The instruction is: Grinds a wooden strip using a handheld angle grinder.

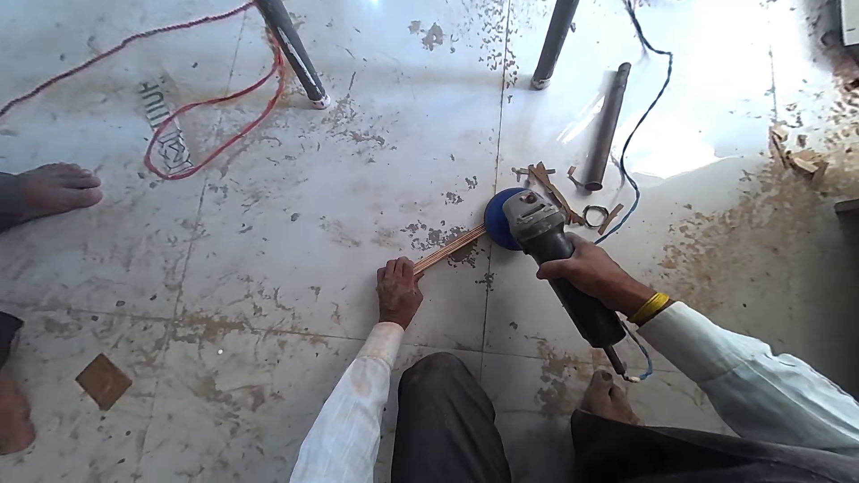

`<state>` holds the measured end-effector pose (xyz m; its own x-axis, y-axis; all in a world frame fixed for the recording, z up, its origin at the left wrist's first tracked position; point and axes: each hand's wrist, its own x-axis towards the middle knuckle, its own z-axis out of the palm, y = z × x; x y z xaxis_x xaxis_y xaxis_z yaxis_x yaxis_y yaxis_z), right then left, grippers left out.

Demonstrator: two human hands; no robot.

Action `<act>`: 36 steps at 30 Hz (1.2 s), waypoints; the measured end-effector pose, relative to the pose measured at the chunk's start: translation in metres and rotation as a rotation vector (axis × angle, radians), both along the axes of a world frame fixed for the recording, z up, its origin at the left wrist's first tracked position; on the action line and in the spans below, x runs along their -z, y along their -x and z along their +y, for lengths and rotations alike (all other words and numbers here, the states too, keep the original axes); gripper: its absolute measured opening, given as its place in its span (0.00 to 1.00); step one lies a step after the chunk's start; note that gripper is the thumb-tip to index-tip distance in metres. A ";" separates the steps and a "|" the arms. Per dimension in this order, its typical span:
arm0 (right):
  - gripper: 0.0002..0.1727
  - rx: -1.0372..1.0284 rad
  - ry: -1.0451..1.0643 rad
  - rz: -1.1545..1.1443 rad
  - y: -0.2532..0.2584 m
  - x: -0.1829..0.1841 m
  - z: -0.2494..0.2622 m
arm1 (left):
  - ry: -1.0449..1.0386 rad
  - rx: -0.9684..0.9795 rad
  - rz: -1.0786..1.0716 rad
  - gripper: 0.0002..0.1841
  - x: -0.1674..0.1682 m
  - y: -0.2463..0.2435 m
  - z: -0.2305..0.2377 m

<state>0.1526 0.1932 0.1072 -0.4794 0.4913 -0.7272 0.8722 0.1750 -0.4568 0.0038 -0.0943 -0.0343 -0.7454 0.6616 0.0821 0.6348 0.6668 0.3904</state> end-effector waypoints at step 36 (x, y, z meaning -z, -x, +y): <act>0.31 0.930 0.533 0.977 -0.106 -0.019 0.018 | -0.064 0.034 -1.199 0.36 -0.172 -0.188 0.185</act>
